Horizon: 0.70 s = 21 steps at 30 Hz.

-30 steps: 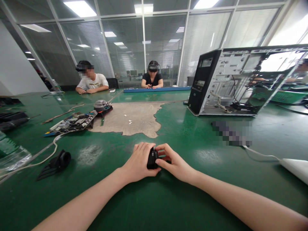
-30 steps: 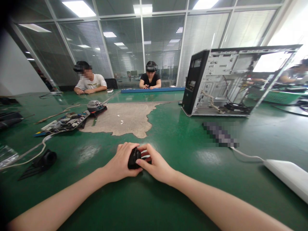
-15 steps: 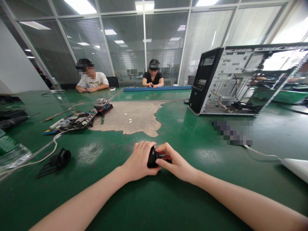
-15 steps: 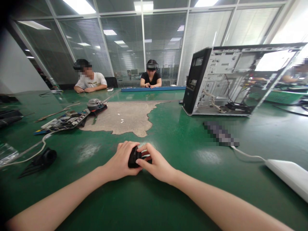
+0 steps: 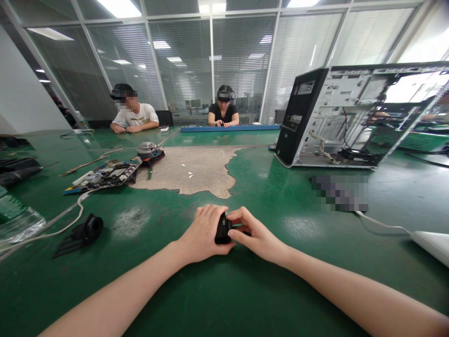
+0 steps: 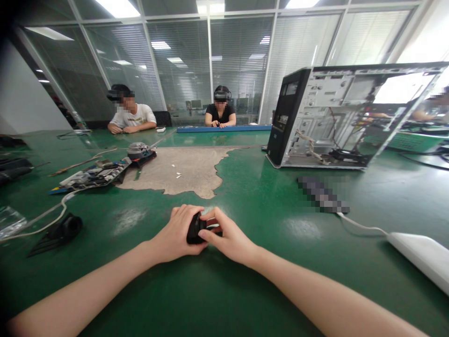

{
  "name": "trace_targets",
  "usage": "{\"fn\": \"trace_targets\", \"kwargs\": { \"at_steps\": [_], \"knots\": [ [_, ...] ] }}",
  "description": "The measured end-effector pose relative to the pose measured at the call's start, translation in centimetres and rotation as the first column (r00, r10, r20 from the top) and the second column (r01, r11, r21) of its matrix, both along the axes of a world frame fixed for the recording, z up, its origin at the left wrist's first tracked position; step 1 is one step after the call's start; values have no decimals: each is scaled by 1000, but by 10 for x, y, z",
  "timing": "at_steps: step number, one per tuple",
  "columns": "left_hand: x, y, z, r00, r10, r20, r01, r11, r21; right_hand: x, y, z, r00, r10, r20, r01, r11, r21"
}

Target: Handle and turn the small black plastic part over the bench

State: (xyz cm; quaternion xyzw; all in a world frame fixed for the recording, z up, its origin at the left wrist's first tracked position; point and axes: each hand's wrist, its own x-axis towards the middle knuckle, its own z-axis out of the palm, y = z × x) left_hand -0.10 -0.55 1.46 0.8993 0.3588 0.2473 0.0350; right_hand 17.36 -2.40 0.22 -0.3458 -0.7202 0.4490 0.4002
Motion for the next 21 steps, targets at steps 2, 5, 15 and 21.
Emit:
{"fn": "trace_targets", "kwargs": {
  "at_steps": [2,5,15,21],
  "knots": [
    [0,0,0,1000,2,-2,-2,1000,-1,-1,0,1,1000,-8,14,8,1000,-18],
    [0,0,0,1000,1,-1,-1,1000,-2,-1,0,3,999,-11,40,12,1000,-20],
    [0,1,-1,1000,2,-15,-2,1000,4,1,-1,0,1000,10,23,-11,998,64],
    [1,1,0,1000,3,3,-3,1000,0,0,1,1,999,-7,38,6,1000,10]
  ]
}}
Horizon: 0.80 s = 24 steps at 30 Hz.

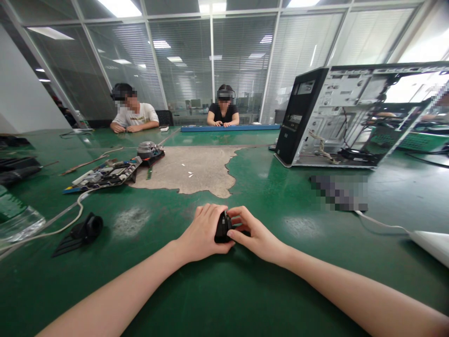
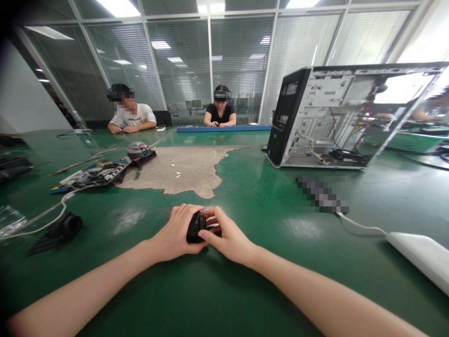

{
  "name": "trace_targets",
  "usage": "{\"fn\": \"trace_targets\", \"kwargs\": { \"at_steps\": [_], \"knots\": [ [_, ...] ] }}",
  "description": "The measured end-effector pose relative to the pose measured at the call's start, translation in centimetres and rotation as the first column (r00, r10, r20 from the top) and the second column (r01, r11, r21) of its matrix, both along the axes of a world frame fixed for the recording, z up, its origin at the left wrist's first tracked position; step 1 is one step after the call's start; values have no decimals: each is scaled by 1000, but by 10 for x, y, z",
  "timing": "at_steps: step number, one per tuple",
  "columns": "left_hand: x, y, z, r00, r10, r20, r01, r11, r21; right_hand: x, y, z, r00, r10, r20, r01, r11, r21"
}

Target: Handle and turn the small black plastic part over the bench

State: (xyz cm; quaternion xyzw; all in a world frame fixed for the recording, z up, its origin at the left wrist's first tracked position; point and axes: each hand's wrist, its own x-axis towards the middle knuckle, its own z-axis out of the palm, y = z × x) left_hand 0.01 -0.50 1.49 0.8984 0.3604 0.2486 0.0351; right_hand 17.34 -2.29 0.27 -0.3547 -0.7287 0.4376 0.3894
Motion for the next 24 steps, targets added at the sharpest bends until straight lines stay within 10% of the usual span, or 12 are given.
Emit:
{"fn": "trace_targets", "kwargs": {
  "at_steps": [24],
  "knots": [
    [-1,0,-1,1000,-7,-3,7,1000,1,1,-1,1,1000,-3,16,1,998,70]
  ]
}}
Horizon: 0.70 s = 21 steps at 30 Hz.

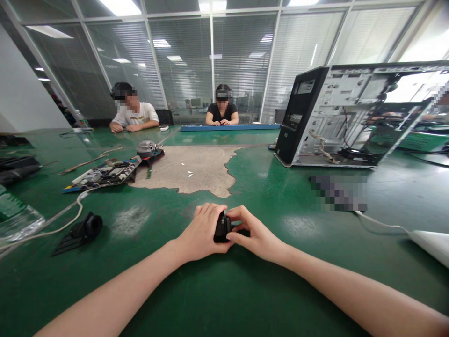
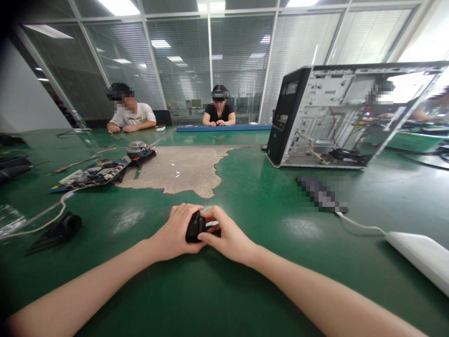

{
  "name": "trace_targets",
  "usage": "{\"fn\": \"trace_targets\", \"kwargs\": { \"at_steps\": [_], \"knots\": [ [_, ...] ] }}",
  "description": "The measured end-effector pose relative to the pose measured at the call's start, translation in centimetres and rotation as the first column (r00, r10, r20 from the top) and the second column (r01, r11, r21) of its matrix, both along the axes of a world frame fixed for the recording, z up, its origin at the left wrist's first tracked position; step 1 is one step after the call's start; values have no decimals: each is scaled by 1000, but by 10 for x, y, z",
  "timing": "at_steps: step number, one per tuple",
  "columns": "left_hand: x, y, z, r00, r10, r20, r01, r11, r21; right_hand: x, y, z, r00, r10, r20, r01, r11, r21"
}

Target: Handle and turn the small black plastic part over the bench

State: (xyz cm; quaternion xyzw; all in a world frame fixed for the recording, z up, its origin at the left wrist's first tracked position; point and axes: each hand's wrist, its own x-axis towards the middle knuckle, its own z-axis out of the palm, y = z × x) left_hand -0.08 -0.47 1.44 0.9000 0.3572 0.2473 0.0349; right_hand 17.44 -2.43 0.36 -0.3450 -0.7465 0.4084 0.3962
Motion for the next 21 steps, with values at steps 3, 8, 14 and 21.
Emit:
{"fn": "trace_targets", "kwargs": {
  "at_steps": [3,8,14,21],
  "knots": [
    [0,0,0,1000,1,-9,-1,1000,4,0,1,-1,1000,10,-22,-10,1000,6],
    [0,0,-1,1000,7,-9,-7,1000,5,0,3,-4,998,1,-57,-5,997,-72],
    [1,0,0,1000,3,-14,-3,1000,4,0,1,0,1000,-6,2,6,998,-58],
    [0,0,0,999,5,-31,-5,1000,-1,1,1,-2,999,31,-13,-31,1000,3]
  ]
}}
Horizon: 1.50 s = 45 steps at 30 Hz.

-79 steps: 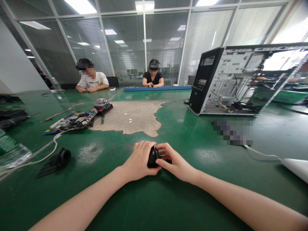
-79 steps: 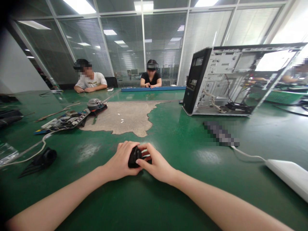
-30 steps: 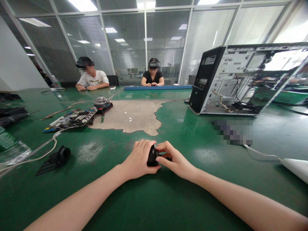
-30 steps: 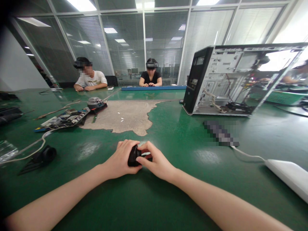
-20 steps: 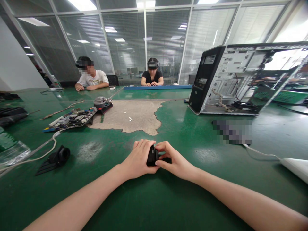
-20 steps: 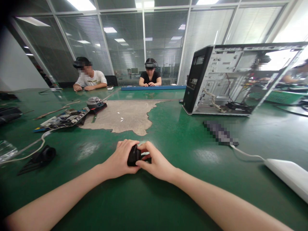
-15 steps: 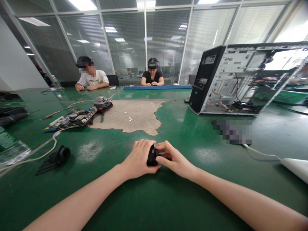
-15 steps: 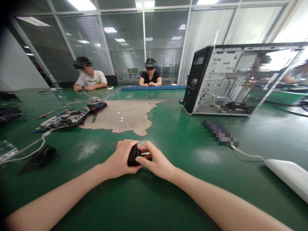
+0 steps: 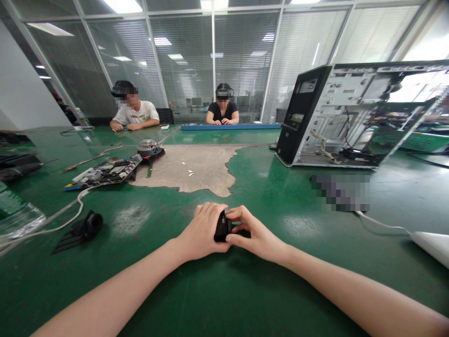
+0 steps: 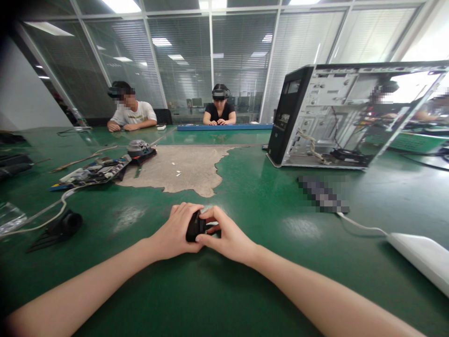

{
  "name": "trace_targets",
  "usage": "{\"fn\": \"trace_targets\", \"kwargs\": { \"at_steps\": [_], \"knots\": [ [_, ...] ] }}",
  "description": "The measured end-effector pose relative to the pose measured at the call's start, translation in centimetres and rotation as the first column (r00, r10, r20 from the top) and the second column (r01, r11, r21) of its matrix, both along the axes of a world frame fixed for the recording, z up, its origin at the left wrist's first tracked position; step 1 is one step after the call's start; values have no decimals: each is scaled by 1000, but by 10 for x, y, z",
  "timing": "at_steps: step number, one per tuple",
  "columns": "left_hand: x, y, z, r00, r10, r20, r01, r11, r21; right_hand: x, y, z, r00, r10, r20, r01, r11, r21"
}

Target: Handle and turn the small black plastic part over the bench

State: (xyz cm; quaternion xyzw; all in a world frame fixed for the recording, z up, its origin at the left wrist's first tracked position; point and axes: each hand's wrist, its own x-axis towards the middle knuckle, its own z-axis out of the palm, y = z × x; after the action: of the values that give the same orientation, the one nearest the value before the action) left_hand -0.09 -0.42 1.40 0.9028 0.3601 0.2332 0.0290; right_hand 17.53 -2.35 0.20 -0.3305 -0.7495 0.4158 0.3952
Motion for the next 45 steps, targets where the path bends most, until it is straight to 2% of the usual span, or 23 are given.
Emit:
{"fn": "trace_targets", "kwargs": {
  "at_steps": [7,14,26,32,45],
  "knots": [
    [1,0,0,1000,2,13,-2,1000,-4,-1,1,0,1000,-27,3,27,998,-50],
    [0,0,0,1000,-2,2,2,1000,0,0,-1,1,1000,2,11,-2,1000,7],
    [0,0,0,1000,0,8,0,1000,1,-1,0,1,1000,-14,2,14,998,-54],
    [0,0,-1,1000,1,-3,-1,1000,-2,0,-1,0,1000,1,-7,-1,1000,-3],
    [0,-1,0,1000,-1,7,0,1000,5,-1,0,2,1000,-5,-1,5,999,-48]
  ]
}}
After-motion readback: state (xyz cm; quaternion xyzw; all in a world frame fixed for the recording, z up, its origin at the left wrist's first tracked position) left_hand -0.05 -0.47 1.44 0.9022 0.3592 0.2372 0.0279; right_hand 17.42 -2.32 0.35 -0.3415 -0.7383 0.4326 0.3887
